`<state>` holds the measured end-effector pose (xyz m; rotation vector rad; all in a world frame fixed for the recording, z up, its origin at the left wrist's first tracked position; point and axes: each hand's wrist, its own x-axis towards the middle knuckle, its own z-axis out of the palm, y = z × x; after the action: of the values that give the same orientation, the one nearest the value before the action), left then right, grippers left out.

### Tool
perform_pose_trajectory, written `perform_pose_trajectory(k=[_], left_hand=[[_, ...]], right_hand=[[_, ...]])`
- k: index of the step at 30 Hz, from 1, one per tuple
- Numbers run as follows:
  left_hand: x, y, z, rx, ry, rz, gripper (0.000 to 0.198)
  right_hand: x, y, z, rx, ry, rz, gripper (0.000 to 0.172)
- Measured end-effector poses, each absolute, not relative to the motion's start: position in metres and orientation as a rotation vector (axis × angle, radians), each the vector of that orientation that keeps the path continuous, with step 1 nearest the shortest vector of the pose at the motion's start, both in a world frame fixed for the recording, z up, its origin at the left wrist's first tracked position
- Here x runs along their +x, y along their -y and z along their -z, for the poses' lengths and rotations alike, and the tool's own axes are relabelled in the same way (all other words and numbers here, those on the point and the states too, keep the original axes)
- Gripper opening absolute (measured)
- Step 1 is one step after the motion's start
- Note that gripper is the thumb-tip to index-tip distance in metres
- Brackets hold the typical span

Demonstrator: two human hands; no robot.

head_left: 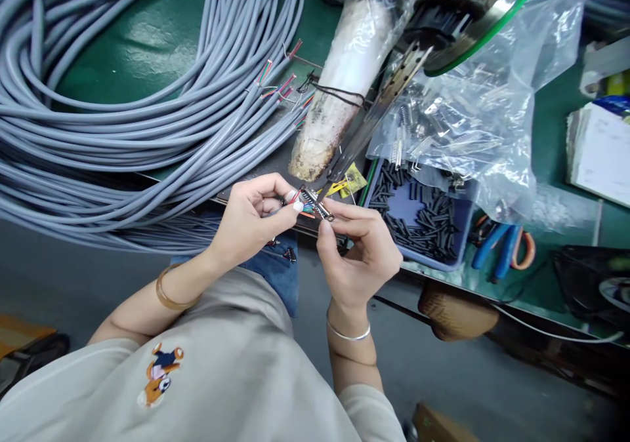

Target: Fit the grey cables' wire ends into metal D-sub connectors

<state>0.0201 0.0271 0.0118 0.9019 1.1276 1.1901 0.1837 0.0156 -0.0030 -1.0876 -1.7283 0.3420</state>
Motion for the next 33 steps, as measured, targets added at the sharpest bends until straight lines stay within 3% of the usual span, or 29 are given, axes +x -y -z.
perform_pose_trajectory(k=[33], left_hand=[[0.0253,-0.0247,-0.0144,0.931,-1.171,-1.268,0.014]], right_hand=[[0.1827,-0.0181,0.0022,-1.090,1.814,-0.085,0.019]])
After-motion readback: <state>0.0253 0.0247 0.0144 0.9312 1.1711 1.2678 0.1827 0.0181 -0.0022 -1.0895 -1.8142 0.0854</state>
